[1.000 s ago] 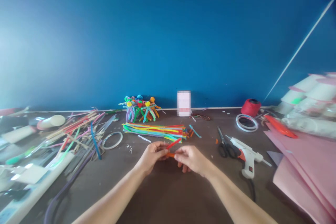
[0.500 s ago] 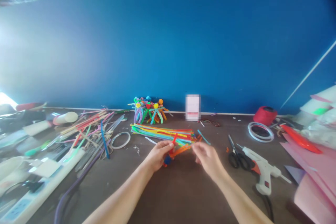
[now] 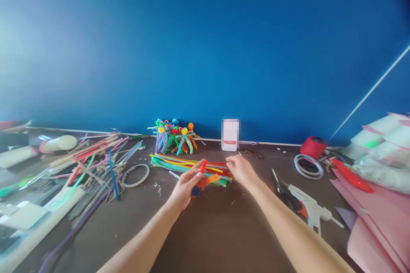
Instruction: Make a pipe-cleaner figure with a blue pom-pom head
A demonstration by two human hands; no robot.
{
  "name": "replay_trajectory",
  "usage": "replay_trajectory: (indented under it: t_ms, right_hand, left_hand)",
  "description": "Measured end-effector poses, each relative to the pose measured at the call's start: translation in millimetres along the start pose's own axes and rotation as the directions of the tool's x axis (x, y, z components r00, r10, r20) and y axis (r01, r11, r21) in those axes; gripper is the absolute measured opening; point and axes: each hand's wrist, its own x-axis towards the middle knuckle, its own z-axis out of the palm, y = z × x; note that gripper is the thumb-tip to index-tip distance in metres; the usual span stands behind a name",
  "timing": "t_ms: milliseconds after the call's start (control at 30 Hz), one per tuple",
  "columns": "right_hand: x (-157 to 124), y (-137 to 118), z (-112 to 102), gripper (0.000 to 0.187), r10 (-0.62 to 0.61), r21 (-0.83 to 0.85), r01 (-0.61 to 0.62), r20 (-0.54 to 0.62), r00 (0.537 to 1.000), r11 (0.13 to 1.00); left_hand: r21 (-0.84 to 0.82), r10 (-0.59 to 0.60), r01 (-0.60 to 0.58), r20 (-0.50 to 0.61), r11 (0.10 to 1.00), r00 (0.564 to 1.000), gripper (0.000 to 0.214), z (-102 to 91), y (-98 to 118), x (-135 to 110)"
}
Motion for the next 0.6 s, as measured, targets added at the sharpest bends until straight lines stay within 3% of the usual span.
replay_trajectory:
  t_ms: [167, 367, 433, 500, 567, 600]
  right_hand:
    - [-1.7, -9.8, -0.8, 0.015, -0.067, -0.169, 0.075, 0.050, 0.996, 0.983]
    - [-13.0, -3.9, -23.6, 0.015, -0.083, -0.247, 0.070, -0.044, 0.996, 0.967]
    - [-18.7, 8.3, -34.5, 0.011, -0.014, -0.119, -0.002, -0.134, 0.991, 0.993]
    - [-23.5, 21.4, -49.2, 0.009, 0.144, 0.190, -0.114, -0.151, 0.978, 0.975]
    - [-25.2, 32.4, -70.0, 0.011, 0.305, 0.563, -0.168, -0.157, 0.939, 0.809]
    - [-25.3, 37.2, -82.5, 0.012, 0.356, 0.706, -0.128, -0.186, 0.916, 0.697]
  left_hand:
    - [0.076, -0.053, 0.047, 0.070, 0.996, 0.996, 0.023, 4.6, 2.4, 0.0]
    - [0.101, -0.096, 0.093, 0.021, 0.991, 0.995, 0.027, 5.2, 2.5, 2.4]
    - [0.099, -0.109, 0.106, 0.018, 0.989, 0.994, 0.028, 3.8, 2.0, 3.4]
    - [0.101, -0.126, 0.123, 0.021, 0.987, 0.992, 0.030, 2.4, 1.5, 4.2]
    - [0.102, -0.138, 0.135, 0.022, 0.986, 0.990, 0.031, 1.6, 1.3, 4.6]
    - [0.104, -0.140, 0.136, 0.022, 0.985, 0.990, 0.032, 1.6, 1.4, 4.7]
